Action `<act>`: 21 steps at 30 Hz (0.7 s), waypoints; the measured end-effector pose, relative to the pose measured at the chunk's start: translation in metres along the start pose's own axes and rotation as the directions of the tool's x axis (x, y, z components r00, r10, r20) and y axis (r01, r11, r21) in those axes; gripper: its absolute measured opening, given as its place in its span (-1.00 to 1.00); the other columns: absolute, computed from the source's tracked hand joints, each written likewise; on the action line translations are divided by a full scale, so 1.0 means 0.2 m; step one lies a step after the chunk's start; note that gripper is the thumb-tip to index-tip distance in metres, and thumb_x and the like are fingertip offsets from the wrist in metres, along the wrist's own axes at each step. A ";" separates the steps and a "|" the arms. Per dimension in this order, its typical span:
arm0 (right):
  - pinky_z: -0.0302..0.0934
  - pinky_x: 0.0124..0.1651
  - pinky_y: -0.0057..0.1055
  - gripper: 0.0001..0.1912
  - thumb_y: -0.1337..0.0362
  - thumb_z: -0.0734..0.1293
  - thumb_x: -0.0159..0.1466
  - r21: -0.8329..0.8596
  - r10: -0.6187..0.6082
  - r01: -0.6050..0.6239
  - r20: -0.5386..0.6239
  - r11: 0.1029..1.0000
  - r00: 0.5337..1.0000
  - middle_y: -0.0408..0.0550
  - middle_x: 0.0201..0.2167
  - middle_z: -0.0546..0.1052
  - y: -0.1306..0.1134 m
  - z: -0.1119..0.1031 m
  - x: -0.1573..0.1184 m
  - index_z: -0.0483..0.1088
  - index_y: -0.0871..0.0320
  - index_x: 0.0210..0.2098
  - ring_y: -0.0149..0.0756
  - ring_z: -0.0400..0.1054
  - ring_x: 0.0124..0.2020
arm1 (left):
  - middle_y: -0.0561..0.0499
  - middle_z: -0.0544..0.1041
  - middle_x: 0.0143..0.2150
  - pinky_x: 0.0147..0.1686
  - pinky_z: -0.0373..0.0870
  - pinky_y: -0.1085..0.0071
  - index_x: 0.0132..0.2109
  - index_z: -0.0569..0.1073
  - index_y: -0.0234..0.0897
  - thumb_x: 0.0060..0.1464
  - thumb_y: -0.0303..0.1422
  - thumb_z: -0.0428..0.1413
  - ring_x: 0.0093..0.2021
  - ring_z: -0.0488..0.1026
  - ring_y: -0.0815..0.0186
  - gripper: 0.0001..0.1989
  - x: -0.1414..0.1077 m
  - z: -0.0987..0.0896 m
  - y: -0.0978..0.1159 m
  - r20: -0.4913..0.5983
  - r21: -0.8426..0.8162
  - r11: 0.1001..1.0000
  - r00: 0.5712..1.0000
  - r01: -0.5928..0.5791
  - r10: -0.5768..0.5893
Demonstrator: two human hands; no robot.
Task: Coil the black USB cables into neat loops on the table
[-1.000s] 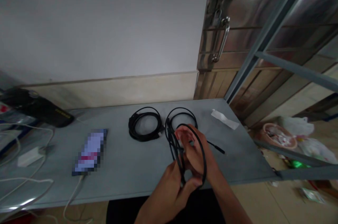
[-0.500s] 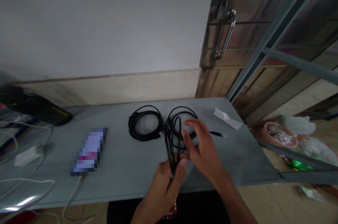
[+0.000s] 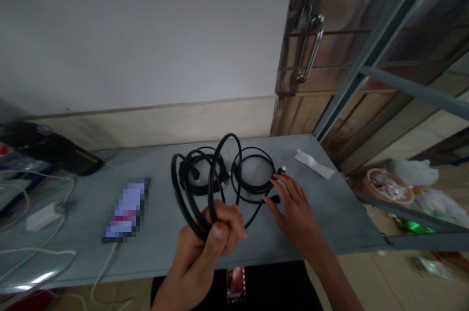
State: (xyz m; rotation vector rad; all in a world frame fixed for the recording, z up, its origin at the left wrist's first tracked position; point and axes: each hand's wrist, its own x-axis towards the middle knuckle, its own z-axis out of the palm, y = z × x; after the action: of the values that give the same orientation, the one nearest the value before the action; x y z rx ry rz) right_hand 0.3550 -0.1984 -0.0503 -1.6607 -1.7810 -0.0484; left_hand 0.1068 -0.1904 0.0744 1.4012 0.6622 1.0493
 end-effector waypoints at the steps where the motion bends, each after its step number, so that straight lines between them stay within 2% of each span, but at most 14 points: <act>1: 0.29 0.46 0.23 -0.54 0.11 0.35 0.61 -0.010 -0.009 0.009 0.007 1.000 1.000 0.20 0.40 0.52 0.00 0.01 0.00 0.35 0.09 0.42 0.15 0.29 0.52 | 0.02 0.34 -0.39 -0.49 0.27 0.35 -0.15 0.63 -0.16 0.54 0.05 0.07 -0.49 0.17 0.34 -0.55 0.01 0.00 0.03 0.019 0.004 1.000 1.000 -0.013 0.013; 5: 0.16 0.53 0.34 -0.52 0.14 0.43 0.56 -0.042 -0.130 0.132 0.044 0.990 0.990 0.20 0.51 0.44 0.00 0.01 0.00 0.39 0.11 0.39 0.23 0.12 0.63 | 0.08 0.24 -0.50 -0.49 0.32 0.33 -0.16 0.66 -0.13 0.53 0.05 0.09 -0.53 0.14 0.32 -0.56 0.05 0.03 0.11 0.053 -0.006 0.997 0.995 -0.079 0.079; 7: 0.10 0.55 0.37 -0.64 0.23 0.46 0.53 -0.018 -0.194 0.196 0.078 0.980 0.978 0.16 0.48 0.48 -0.01 -0.01 0.01 0.48 0.08 0.28 0.24 0.15 0.63 | 0.09 0.20 -0.53 -0.47 0.36 0.31 -0.19 0.66 -0.13 0.50 0.04 0.13 -0.53 0.15 0.30 -0.57 0.06 0.03 0.13 0.017 -0.042 0.995 0.995 -0.096 0.097; 10: 0.07 0.57 0.31 -0.81 0.42 0.40 0.54 0.132 -0.256 0.240 0.124 0.962 0.959 0.04 0.25 0.68 -0.07 -0.08 0.03 0.53 0.05 0.07 0.09 0.37 0.50 | 0.11 0.17 -0.54 -0.44 0.36 0.31 -0.22 0.65 -0.15 0.48 0.01 0.18 -0.53 0.13 0.32 -0.60 0.07 0.00 0.15 0.007 -0.139 0.989 0.999 -0.045 0.046; 13: 0.17 0.53 0.14 -0.78 0.49 0.31 0.56 0.349 -0.293 0.229 0.141 0.909 0.946 -0.07 -0.03 0.72 -0.15 -0.17 0.03 0.48 0.04 0.01 -0.13 0.59 0.15 | 0.14 0.18 -0.57 -0.44 0.32 0.33 -0.19 0.65 -0.16 0.48 0.02 0.19 -0.56 0.11 0.35 -0.61 0.09 -0.03 0.16 0.146 -0.278 0.960 0.989 0.032 0.010; 15: 0.30 0.39 0.01 -0.76 0.51 0.28 0.54 0.445 -0.280 0.190 0.147 0.875 0.949 -0.10 -0.13 0.67 -0.21 -0.23 0.02 0.45 0.04 -0.02 -0.18 0.56 -0.03 | 0.23 0.08 -0.61 -0.42 0.30 0.37 -0.15 0.64 -0.14 0.50 0.03 0.17 -0.60 0.02 0.41 -0.61 0.11 -0.03 0.18 0.165 -0.386 0.922 0.986 0.039 0.028; 18: 0.39 0.03 -0.25 -0.79 0.48 0.28 0.52 0.570 -0.209 0.075 0.174 0.819 0.962 -0.10 -0.20 0.62 -0.28 -0.30 -0.01 0.47 0.04 -0.07 -0.20 0.49 -0.12 | 0.32 -0.08 -0.63 -0.39 0.30 0.47 -0.02 0.64 -0.12 0.54 0.01 0.13 -0.64 -0.11 0.48 -0.65 0.14 -0.01 0.21 0.073 -0.493 0.870 0.996 -0.004 0.046; 19: 0.36 -0.09 -0.32 -0.83 0.44 0.30 0.53 0.611 -0.170 0.016 0.194 0.791 0.966 -0.11 -0.23 0.61 -0.30 -0.32 -0.02 0.48 0.05 -0.10 -0.23 0.48 -0.17 | 0.32 -0.04 -0.62 -0.41 0.29 0.49 0.03 0.64 -0.13 0.55 -0.02 0.14 -0.64 -0.08 0.48 -0.67 0.15 0.00 0.22 0.045 -0.507 0.862 0.998 -0.013 0.041; 21: 0.24 -0.28 -0.40 -0.82 0.28 0.31 0.59 0.680 -0.075 -0.120 0.251 0.724 0.965 -0.15 -0.33 0.56 -0.35 -0.35 -0.03 0.51 0.07 -0.16 -0.32 0.40 -0.34 | 0.25 0.21 -0.57 -0.39 0.33 0.50 0.12 0.65 -0.21 0.53 -0.09 0.20 -0.58 0.18 0.47 -0.69 0.17 0.03 0.22 -0.006 -0.507 0.862 1.000 -0.004 0.000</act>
State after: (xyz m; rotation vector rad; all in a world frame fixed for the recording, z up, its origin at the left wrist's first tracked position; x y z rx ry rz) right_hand 0.3238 -0.2492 0.0287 -1.1553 -1.6571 0.8007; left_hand 0.1180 -0.1681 0.1243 0.9355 0.3469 1.1295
